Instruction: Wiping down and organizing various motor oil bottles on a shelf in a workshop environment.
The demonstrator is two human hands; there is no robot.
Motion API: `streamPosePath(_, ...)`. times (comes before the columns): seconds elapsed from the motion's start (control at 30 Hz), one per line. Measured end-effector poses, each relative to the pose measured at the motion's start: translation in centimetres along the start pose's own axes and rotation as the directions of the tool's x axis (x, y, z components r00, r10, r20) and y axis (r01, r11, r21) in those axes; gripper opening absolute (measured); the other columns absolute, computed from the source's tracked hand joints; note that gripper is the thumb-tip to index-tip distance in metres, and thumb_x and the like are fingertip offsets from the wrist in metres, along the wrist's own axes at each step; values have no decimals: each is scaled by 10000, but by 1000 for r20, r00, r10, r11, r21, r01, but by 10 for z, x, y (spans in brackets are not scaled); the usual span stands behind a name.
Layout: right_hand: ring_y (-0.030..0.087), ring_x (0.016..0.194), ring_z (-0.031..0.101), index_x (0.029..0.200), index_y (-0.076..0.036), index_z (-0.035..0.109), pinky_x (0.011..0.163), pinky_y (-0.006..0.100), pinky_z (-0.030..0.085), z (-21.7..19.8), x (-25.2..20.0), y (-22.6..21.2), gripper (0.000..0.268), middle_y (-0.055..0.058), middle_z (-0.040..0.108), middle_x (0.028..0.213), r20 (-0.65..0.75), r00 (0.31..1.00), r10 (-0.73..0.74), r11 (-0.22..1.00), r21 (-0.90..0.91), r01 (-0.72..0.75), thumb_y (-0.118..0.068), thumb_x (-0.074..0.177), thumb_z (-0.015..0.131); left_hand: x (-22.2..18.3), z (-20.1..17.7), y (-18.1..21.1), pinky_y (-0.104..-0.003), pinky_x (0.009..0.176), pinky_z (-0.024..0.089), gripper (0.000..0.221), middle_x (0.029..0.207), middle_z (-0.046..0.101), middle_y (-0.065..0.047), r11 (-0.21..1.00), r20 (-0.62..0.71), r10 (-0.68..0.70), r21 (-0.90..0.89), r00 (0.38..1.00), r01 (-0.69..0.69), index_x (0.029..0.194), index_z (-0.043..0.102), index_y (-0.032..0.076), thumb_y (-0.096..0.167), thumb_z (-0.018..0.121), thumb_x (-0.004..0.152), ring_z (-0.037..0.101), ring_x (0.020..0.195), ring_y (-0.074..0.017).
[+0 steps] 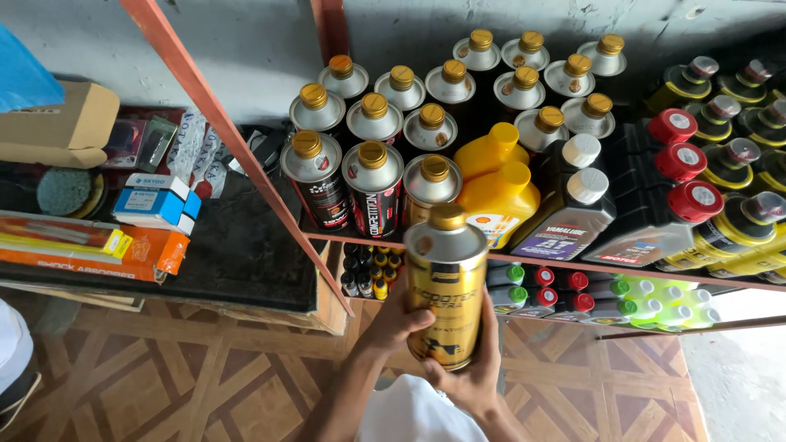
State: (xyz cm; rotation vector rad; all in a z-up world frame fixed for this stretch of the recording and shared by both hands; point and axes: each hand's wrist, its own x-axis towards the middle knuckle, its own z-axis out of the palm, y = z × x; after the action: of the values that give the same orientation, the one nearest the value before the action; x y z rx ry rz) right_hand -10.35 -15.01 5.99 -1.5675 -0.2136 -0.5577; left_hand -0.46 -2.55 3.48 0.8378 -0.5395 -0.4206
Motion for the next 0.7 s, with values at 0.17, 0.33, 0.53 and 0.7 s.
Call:
streamPosePath(0.17,367,1308,602,1601,29,162,1041,451,584,6,4,-3,1108,277,462,1517,-127,990,-58,993,-111,44,-325,771,805,17,69,70,-456,1129,438,975,1559,418,-217,896,-54,84,440,995,-52,1603,152,26,174,672,791,494,1389,-341)
streamPosePath(0.33,374,1308,554,1591,72,170,1069,452,502,1,2,-1,1092,271,419,1517,-135,975,-177,922,-369,116,-271,753,781,18,80,73,-374,946,586,1031,1438,550,-210,860,-119,126,507,985,-49,1607,122,42,147,743,791,663,1201,-298)
streamPosePath(0.53,543,1592,123,1626,52,40,1271,657,192,-14,31,-30,1008,371,21,1692,215,941,-260,844,-422,330,-595,965,440,13,71,65,-388,1067,494,945,1544,456,-179,928,-121,122,367,985,-70,1619,130,74,111,706,871,551,1341,-287)
streamPosePath(0.7,523,1590,76,1633,62,84,1268,682,104,-28,83,-49,939,348,-17,1706,328,888,-324,752,-481,451,-658,1043,205,10,84,69,-385,1010,511,909,1435,532,-177,956,-130,56,292,990,-16,1597,190,58,185,726,874,593,1229,-258)
